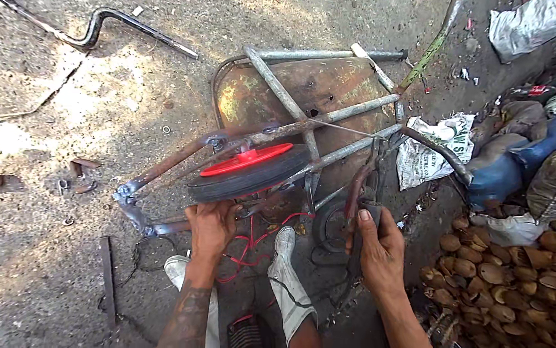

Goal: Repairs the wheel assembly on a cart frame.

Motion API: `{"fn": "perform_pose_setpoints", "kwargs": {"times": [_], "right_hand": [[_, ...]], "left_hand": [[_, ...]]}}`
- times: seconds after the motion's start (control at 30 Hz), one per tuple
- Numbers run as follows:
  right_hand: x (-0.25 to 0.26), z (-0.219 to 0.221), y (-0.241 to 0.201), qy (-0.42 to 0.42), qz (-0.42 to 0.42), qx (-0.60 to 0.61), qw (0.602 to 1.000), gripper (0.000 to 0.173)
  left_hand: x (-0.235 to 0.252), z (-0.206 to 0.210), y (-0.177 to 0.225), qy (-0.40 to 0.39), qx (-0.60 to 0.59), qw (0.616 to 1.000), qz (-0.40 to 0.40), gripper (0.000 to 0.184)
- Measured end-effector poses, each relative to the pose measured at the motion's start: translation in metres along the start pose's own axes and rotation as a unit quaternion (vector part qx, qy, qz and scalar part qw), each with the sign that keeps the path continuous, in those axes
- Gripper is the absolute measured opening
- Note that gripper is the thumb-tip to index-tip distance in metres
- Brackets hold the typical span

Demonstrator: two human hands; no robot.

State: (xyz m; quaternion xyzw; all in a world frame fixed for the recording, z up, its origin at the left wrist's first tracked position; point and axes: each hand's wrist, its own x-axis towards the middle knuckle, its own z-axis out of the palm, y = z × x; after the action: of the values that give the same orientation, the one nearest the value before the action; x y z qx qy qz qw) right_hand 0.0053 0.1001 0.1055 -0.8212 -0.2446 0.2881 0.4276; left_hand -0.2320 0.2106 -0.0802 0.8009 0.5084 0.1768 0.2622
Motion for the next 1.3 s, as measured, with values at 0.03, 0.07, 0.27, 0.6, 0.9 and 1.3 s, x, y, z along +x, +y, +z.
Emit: {"fn": "perform_pose_setpoints", "kwargs": {"times": [0.03, 0.07, 0.27, 0.6, 0.9, 1.3], "right_hand": [[-0.001, 0.0, -0.001, 0.005, 0.003, 0.004, 1.0, 0.029], [0.001, 0.001, -0.002, 0.005, 0.019, 0.007, 1.0, 0.028], [0.008, -0.004, -0.012, 0.023, 0.013, 0.019, 0.999, 0.025], [0.007, 0.002, -0.014, 0.037, -0.002, 0.049, 0.998, 0.023], [-0.002, 0.022, 0.023, -0.058, -0.063, -0.142, 0.986, 0.052], [0.012, 0.013, 0.025, -0.043, -0.09, -0.15, 0.984, 0.05]], "left_hand": [[0.0, 0.0, 0.0, 0.0, 0.001, 1.0, 0.0, 0.045], [-0.001, 0.001, -0.001, -0.001, 0.003, 1.0, 0.0, 0.045], [-0.001, 0.001, -0.002, 0.001, 0.0, 1.0, 0.001, 0.044], [-0.001, -0.001, -0.001, 0.0, -0.007, 1.0, -0.002, 0.038], [0.002, 0.0, -0.001, -0.011, -0.007, 1.0, -0.012, 0.038], [0.004, -0.002, 0.007, -0.026, -0.009, 0.999, -0.029, 0.028]]}}
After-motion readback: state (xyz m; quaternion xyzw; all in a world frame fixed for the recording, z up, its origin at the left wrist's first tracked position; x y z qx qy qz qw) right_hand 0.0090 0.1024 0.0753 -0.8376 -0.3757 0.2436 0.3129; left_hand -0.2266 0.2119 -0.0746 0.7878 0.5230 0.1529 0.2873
